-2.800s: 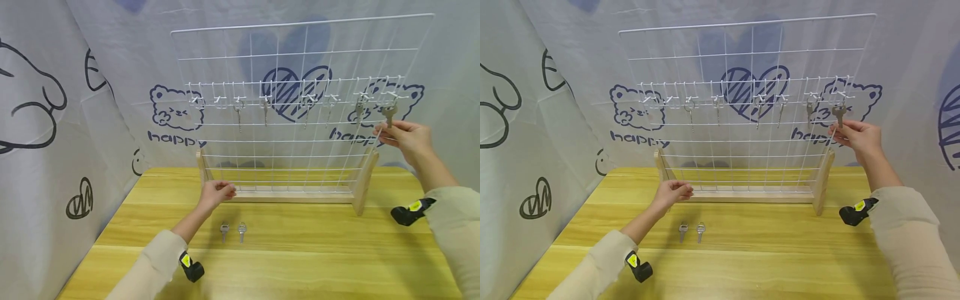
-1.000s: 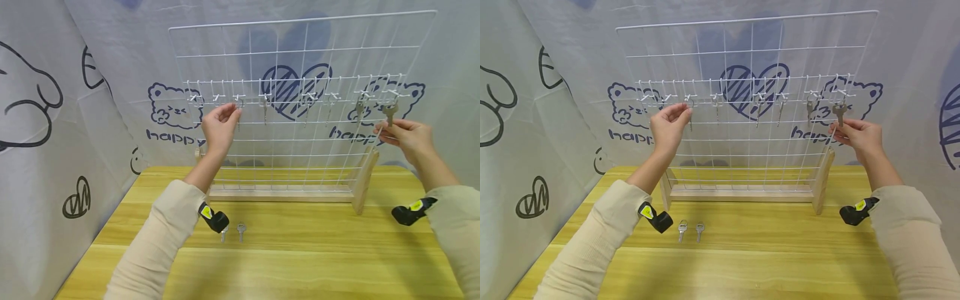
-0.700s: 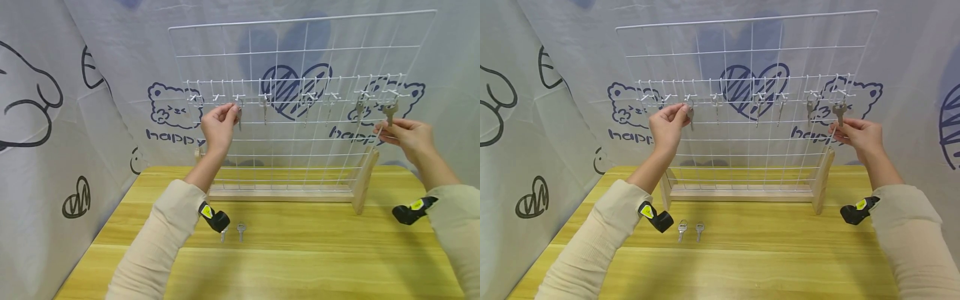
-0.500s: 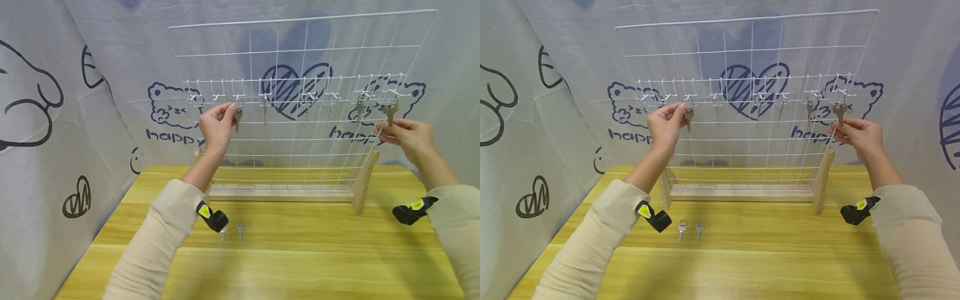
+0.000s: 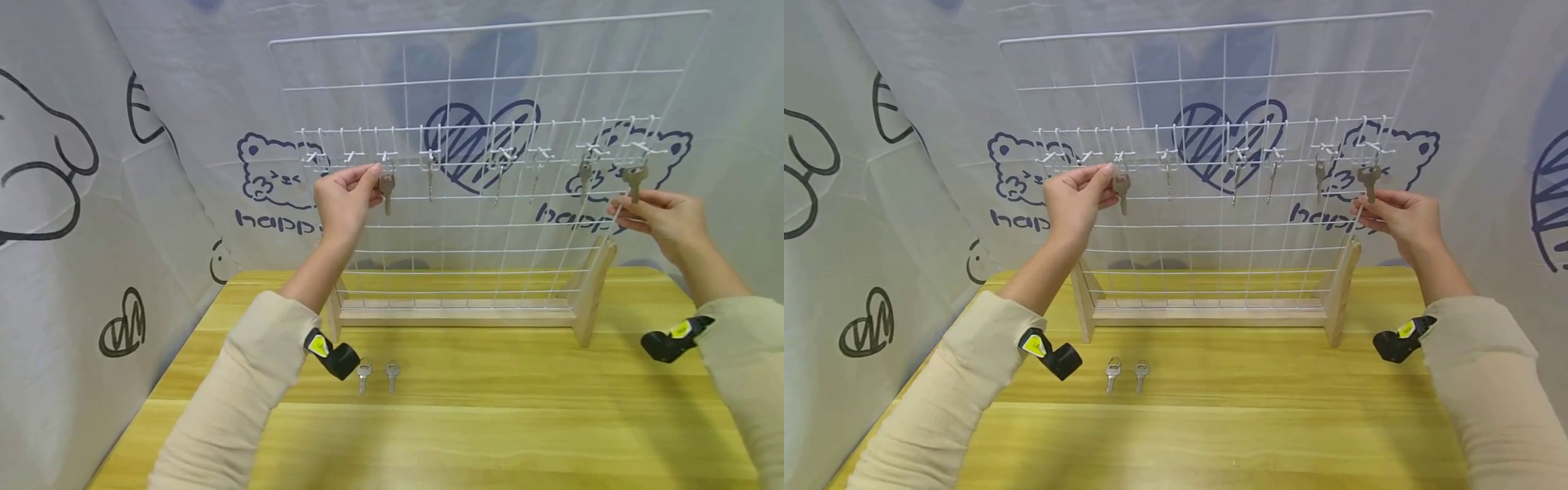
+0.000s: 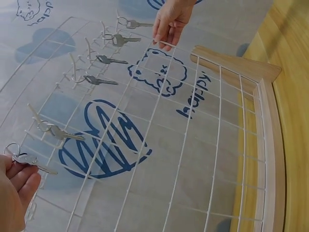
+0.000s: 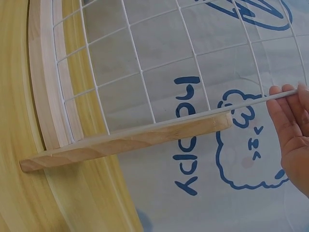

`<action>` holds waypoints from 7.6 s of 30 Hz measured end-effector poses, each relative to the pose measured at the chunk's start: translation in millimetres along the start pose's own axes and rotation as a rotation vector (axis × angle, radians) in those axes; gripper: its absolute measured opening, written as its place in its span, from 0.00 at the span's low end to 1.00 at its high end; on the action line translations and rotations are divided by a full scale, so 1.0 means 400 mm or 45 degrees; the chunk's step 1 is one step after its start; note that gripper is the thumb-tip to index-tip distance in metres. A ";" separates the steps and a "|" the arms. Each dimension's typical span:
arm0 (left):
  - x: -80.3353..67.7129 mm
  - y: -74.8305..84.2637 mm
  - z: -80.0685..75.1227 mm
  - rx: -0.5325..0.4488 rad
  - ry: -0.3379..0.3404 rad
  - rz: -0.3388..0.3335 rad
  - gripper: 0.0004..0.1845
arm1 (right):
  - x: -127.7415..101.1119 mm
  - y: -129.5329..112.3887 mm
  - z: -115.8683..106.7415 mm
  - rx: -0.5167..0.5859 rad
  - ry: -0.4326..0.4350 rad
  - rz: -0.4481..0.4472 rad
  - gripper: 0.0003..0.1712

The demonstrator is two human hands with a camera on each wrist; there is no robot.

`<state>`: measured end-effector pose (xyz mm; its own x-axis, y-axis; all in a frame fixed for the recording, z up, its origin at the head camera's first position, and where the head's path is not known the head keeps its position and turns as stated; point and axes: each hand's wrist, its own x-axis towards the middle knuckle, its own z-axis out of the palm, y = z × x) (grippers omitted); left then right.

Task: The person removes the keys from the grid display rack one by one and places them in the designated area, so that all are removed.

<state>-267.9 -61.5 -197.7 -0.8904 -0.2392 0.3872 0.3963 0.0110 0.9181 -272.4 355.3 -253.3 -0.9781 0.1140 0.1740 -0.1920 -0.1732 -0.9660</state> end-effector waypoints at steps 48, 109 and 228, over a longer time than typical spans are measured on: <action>-0.203 -0.283 -0.032 0.255 -0.306 -0.390 0.10 | -0.004 -0.003 0.007 -0.011 0.029 -0.002 0.05; -0.353 -0.496 -0.058 0.546 -0.588 -0.525 0.04 | -0.005 -0.002 0.003 -0.041 0.041 -0.009 0.06; -0.005 -0.020 0.160 0.057 0.038 -0.045 0.12 | -0.004 0.004 0.009 -0.024 0.062 0.004 0.04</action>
<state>-283.4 0.9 -200.4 -0.8962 -0.2693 0.3527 0.3541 0.0451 0.9341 -271.6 351.2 -254.5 -0.9736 0.1608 0.1623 -0.1873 -0.1550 -0.9700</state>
